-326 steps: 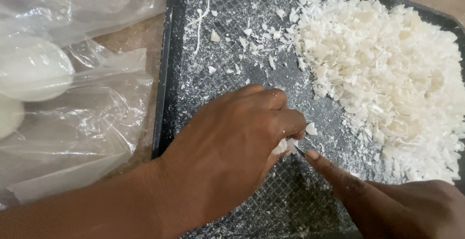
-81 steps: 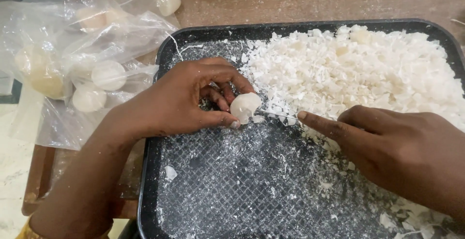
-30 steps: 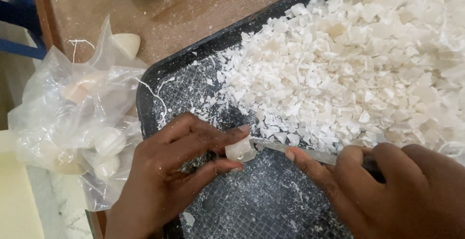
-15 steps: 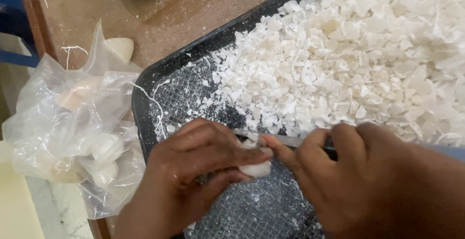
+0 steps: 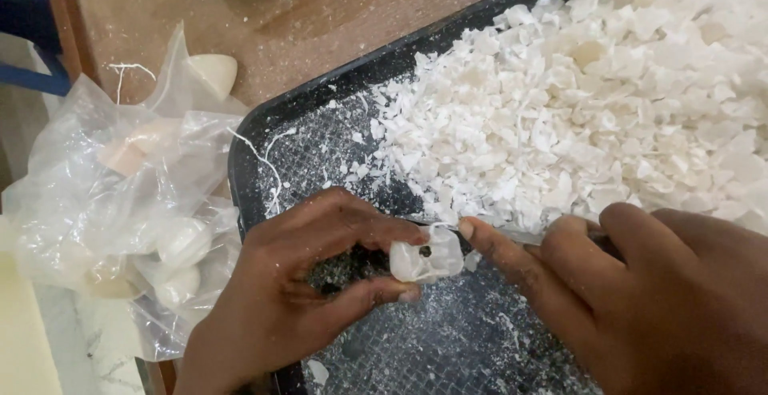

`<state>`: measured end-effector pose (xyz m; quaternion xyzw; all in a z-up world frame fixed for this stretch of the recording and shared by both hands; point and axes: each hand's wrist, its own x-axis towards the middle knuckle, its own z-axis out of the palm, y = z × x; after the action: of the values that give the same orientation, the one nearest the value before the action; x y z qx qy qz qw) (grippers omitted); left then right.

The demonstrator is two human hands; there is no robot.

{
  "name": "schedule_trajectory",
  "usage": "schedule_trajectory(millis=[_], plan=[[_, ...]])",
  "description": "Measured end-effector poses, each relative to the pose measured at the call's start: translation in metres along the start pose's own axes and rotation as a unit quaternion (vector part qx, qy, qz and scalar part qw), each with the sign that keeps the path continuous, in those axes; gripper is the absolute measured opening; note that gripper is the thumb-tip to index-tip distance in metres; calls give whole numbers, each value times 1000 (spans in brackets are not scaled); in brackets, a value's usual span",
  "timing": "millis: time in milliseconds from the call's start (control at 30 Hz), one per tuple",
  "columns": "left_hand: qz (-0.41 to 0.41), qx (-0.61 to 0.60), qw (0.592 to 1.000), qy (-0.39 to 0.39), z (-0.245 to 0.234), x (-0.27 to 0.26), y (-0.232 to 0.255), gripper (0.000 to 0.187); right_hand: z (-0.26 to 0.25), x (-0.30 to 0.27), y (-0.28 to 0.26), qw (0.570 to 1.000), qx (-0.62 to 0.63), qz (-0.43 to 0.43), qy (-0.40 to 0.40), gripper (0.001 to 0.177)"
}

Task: The person is scraping and cutting small pieces of white wax into flakes on a tray using a knife.

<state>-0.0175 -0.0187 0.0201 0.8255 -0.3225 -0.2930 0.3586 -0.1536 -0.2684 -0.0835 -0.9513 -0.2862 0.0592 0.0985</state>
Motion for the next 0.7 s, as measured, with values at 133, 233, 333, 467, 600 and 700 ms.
schedule_trajectory(millis=[133,233,333,467,600,700], plan=[[59,0,998,30,-13,-7,4,36,-4,6,5,995,-46,-2,-93,70],[110,30,992,58,-15,-15,-4,37,-13,7,14,973,-76,54,-210,76],[117,19,991,68,-16,-15,-5,37,-44,18,7,944,-125,84,-295,69],[149,1,985,83,-17,-17,-12,37,-3,-16,9,998,-52,34,-22,65],[147,-22,987,61,-16,-15,-10,35,33,-43,16,996,-8,78,-51,55],[139,-32,989,40,-13,-10,-11,37,55,-56,28,990,23,109,-86,44]])
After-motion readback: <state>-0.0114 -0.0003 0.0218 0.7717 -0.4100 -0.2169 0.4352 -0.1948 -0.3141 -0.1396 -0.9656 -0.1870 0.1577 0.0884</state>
